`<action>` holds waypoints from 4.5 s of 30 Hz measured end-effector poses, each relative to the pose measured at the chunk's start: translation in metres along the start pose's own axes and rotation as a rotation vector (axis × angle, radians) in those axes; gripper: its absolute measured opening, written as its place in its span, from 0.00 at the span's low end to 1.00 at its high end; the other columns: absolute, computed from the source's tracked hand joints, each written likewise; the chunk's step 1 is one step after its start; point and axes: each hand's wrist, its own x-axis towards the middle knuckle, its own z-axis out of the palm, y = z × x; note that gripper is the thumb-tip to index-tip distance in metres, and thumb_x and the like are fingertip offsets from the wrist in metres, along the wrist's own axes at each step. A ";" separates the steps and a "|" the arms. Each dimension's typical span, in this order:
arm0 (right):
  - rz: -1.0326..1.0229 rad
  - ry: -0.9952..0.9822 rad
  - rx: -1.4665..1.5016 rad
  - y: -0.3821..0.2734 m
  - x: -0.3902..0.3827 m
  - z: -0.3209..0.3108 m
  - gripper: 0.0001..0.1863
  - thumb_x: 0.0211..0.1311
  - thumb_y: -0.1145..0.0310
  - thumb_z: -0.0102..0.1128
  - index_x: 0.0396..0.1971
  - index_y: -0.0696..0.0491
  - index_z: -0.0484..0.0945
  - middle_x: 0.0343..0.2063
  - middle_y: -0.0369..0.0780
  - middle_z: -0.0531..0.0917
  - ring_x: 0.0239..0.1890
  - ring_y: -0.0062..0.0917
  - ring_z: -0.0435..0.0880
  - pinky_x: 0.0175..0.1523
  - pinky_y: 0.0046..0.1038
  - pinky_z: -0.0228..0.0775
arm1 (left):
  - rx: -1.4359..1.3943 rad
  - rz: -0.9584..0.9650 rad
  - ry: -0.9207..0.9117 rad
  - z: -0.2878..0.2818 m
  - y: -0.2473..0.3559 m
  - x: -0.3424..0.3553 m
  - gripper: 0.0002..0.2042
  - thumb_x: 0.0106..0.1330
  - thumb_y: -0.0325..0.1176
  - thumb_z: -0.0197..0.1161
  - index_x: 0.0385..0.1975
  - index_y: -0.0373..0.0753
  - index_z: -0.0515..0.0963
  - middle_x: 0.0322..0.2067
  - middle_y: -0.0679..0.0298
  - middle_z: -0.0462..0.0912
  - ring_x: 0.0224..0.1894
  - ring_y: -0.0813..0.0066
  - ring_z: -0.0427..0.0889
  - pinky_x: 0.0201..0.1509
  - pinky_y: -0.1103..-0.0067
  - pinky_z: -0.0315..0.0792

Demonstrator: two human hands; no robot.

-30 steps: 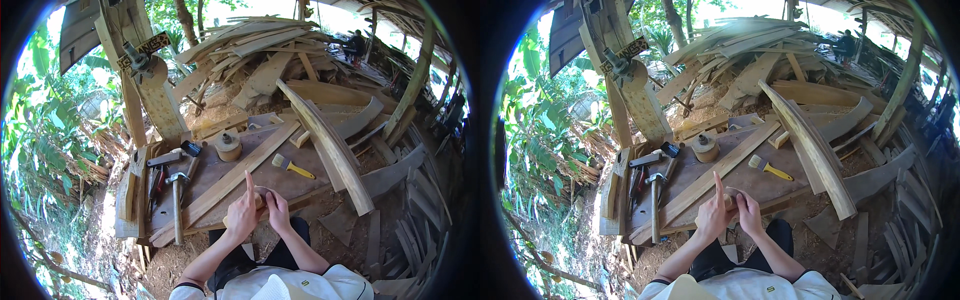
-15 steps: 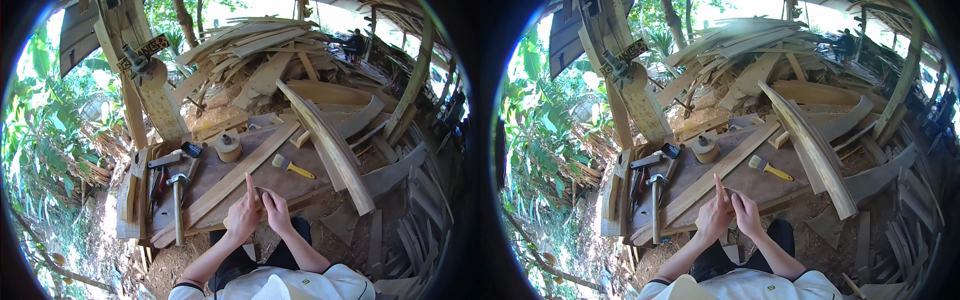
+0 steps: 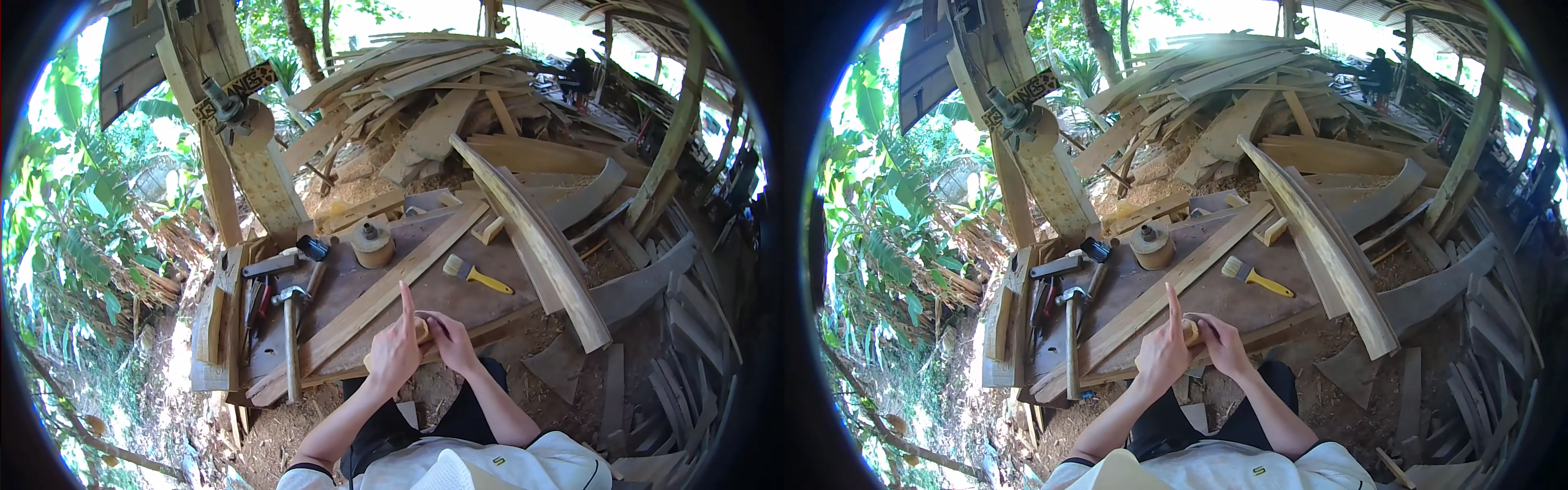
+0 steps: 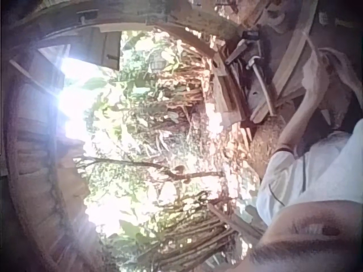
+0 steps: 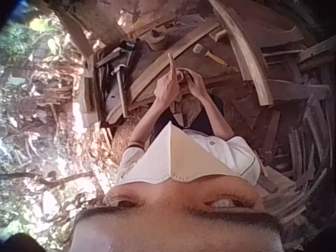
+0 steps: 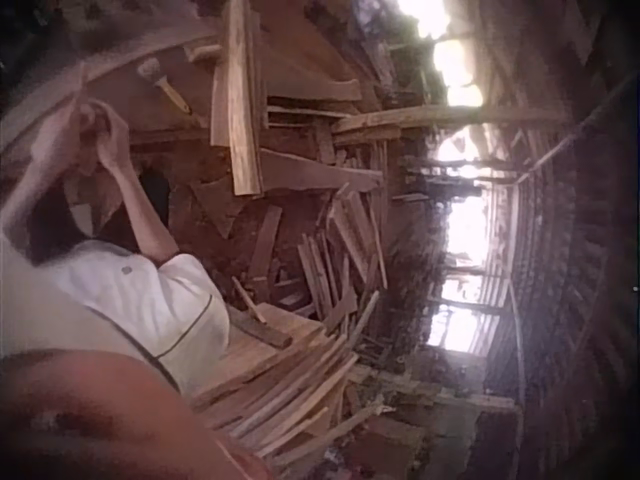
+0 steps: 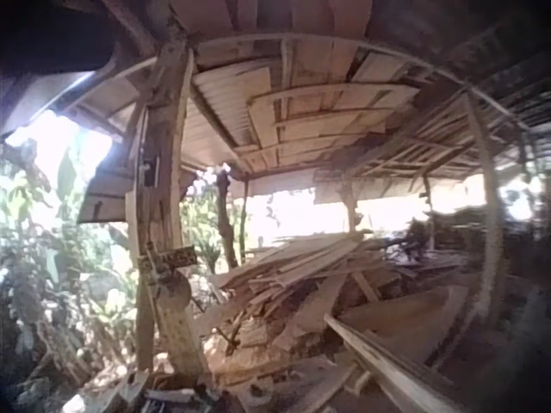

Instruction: The person carves a small wooden block with a chisel and hammer, then brushes away wood shavings with a small brush. They continue to smooth the block by hand and inspect it, then use the hammer and chisel again on a different piece of wood.

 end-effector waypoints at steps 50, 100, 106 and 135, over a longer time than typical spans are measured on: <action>-0.287 0.108 -0.116 -0.074 -0.007 0.007 0.17 0.86 0.71 0.56 0.63 0.62 0.84 0.62 0.52 0.88 0.69 0.44 0.86 0.73 0.39 0.76 | -0.210 0.102 0.157 0.000 -0.011 -0.013 0.25 0.62 0.39 0.81 0.55 0.38 0.80 0.36 0.50 0.91 0.38 0.47 0.93 0.41 0.61 0.86; -0.376 0.263 -0.131 -0.047 -0.007 -0.001 0.25 0.93 0.61 0.42 0.64 0.66 0.83 0.58 0.53 0.91 0.63 0.37 0.90 0.67 0.35 0.79 | -0.175 0.113 0.109 -0.003 0.015 0.015 0.21 0.63 0.44 0.80 0.49 0.40 0.82 0.30 0.52 0.90 0.33 0.46 0.91 0.37 0.58 0.84; -0.157 0.250 -0.118 -0.052 -0.002 -0.003 0.25 0.93 0.64 0.42 0.63 0.68 0.83 0.61 0.54 0.89 0.68 0.38 0.87 0.72 0.36 0.76 | -0.192 0.143 0.155 0.006 0.009 0.015 0.20 0.63 0.42 0.79 0.49 0.39 0.82 0.30 0.52 0.90 0.33 0.46 0.91 0.36 0.58 0.84; -0.257 0.184 -0.108 -0.050 -0.001 -0.013 0.26 0.93 0.58 0.45 0.59 0.64 0.87 0.47 0.45 0.94 0.51 0.24 0.90 0.60 0.30 0.81 | -0.165 0.128 0.093 0.002 0.013 0.009 0.21 0.61 0.41 0.80 0.51 0.41 0.83 0.37 0.55 0.92 0.37 0.48 0.92 0.40 0.59 0.85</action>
